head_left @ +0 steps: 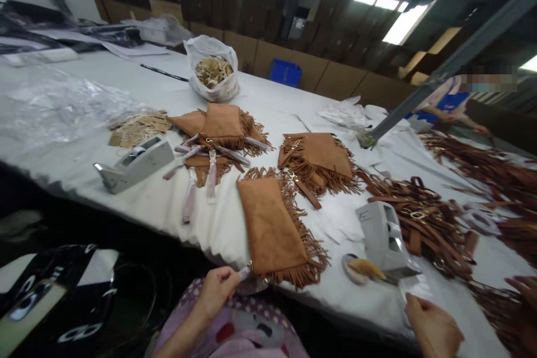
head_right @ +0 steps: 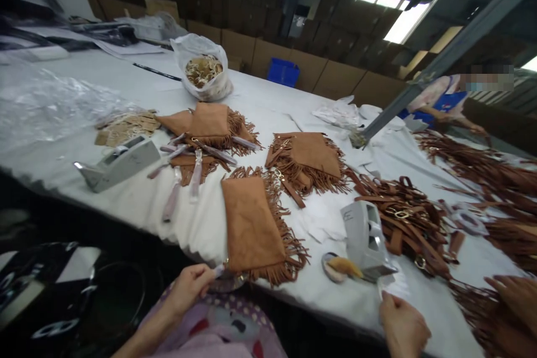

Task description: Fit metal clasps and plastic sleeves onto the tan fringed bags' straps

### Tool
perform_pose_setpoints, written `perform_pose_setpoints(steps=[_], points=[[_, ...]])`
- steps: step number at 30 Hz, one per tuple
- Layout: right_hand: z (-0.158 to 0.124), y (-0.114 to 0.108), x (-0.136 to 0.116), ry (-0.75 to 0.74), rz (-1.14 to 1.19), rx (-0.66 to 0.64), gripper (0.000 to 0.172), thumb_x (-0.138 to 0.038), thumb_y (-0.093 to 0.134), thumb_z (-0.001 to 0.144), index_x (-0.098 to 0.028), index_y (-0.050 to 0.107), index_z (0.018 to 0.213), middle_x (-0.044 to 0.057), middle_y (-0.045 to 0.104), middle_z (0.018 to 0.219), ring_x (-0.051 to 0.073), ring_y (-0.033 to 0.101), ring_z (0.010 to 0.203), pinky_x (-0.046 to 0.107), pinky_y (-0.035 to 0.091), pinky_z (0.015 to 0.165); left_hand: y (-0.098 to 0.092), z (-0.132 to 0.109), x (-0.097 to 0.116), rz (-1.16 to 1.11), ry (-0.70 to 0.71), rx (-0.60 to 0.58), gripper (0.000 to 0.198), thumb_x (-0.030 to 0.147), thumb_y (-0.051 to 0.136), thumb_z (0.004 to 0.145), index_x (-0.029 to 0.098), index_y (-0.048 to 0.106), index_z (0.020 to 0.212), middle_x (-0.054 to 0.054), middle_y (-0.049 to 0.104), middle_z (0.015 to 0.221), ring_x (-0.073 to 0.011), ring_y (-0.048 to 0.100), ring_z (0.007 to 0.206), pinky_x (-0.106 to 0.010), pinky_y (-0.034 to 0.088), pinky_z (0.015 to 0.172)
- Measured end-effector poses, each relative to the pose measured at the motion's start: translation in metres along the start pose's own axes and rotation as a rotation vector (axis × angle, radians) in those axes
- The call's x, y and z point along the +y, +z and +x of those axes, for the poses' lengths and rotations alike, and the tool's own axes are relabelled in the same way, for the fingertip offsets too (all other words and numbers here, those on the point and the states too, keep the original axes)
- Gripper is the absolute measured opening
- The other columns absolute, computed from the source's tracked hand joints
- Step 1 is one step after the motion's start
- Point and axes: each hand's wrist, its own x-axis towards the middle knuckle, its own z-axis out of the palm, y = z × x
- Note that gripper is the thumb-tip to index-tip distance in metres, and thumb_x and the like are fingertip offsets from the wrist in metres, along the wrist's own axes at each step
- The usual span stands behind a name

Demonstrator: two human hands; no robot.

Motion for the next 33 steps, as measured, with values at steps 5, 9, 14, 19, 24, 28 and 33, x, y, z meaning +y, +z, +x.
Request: perform_pose_setpoints(steps=[5, 9, 14, 19, 24, 28, 33], points=[[-0.066, -0.009, -0.035, 0.119, 0.296, -0.289, 0.028, -0.044, 0.056, 0.067, -0.02, 0.071, 0.07, 0.012, 0.068, 0.06, 0.033, 0.064, 0.066, 0.039, 0.045, 0.062, 0.0, -0.003, 0.0, 0.115, 0.052, 0.045, 0.043, 0.055, 0.053, 0.076, 0.017, 0.05, 0.055, 0.006, 0.043, 0.047, -0.0089, 0.037, 0.047, -0.022, 0.024, 0.048], [-0.152, -0.006, -0.11, -0.133, 0.696, -0.655, 0.037, -0.053, 0.063, 0.066, -0.018, 0.069, 0.076, 0.002, 0.062, 0.055, 0.021, 0.058, 0.055, 0.03, 0.044, 0.056, -0.001, -0.016, 0.01, 0.373, 0.138, 0.084, 0.032, 0.044, 0.052, 0.081, 0.017, 0.058, 0.065, 0.004, 0.053, 0.056, -0.0113, 0.048, 0.056, -0.022, 0.028, 0.055], [-0.238, -0.002, -0.188, -0.303, 0.936, -1.027, 0.039, -0.055, 0.064, 0.07, -0.016, 0.064, 0.07, -0.002, 0.055, 0.054, 0.011, 0.046, 0.046, 0.023, 0.035, 0.045, -0.002, -0.033, 0.023, 0.549, 0.224, 0.035, 0.02, 0.03, 0.045, 0.087, 0.02, 0.058, 0.075, 0.003, 0.061, 0.065, -0.0128, 0.056, 0.063, -0.023, 0.029, 0.059], [-0.263, 0.013, -0.215, -0.362, 0.962, -1.077, 0.042, -0.055, 0.062, 0.073, -0.015, 0.059, 0.06, -0.003, 0.051, 0.049, 0.009, 0.042, 0.042, 0.021, 0.032, 0.043, -0.001, -0.035, 0.024, 0.606, 0.272, 0.031, 0.021, 0.027, 0.042, 0.089, 0.021, 0.055, 0.074, 0.001, 0.063, 0.071, -0.014, 0.057, 0.068, -0.023, 0.029, 0.061], [-0.271, 0.033, -0.214, -0.369, 0.905, -1.016, 0.043, -0.055, 0.062, 0.072, -0.015, 0.058, 0.056, -0.001, 0.053, 0.047, 0.01, 0.044, 0.041, 0.022, 0.031, 0.04, -0.002, -0.034, 0.019, 0.612, 0.311, 0.028, 0.021, 0.025, 0.041, 0.089, 0.02, 0.055, 0.074, 0.0, 0.064, 0.074, -0.0144, 0.057, 0.07, -0.024, 0.03, 0.062], [-0.276, 0.039, -0.212, -0.309, 0.854, -1.008, 0.045, -0.057, 0.062, 0.071, -0.015, 0.059, 0.055, 0.0, 0.053, 0.044, 0.01, 0.043, 0.038, 0.022, 0.029, 0.039, -0.003, -0.034, 0.017, 0.589, 0.311, 0.024, 0.023, 0.024, 0.041, 0.089, 0.02, 0.057, 0.073, 0.0, 0.064, 0.074, -0.0143, 0.058, 0.071, -0.024, 0.032, 0.064], [-0.277, 0.04, -0.211, -0.211, 0.921, -1.093, 0.044, -0.058, 0.064, 0.069, -0.017, 0.055, 0.057, -0.003, 0.05, 0.04, 0.008, 0.04, 0.036, 0.021, 0.027, 0.038, 0.0, -0.034, 0.016, 0.444, 0.262, -0.021, 0.024, 0.026, 0.043, 0.09, 0.022, 0.059, 0.073, 0.002, 0.067, 0.075, -0.0128, 0.061, 0.072, -0.022, 0.036, 0.065]])
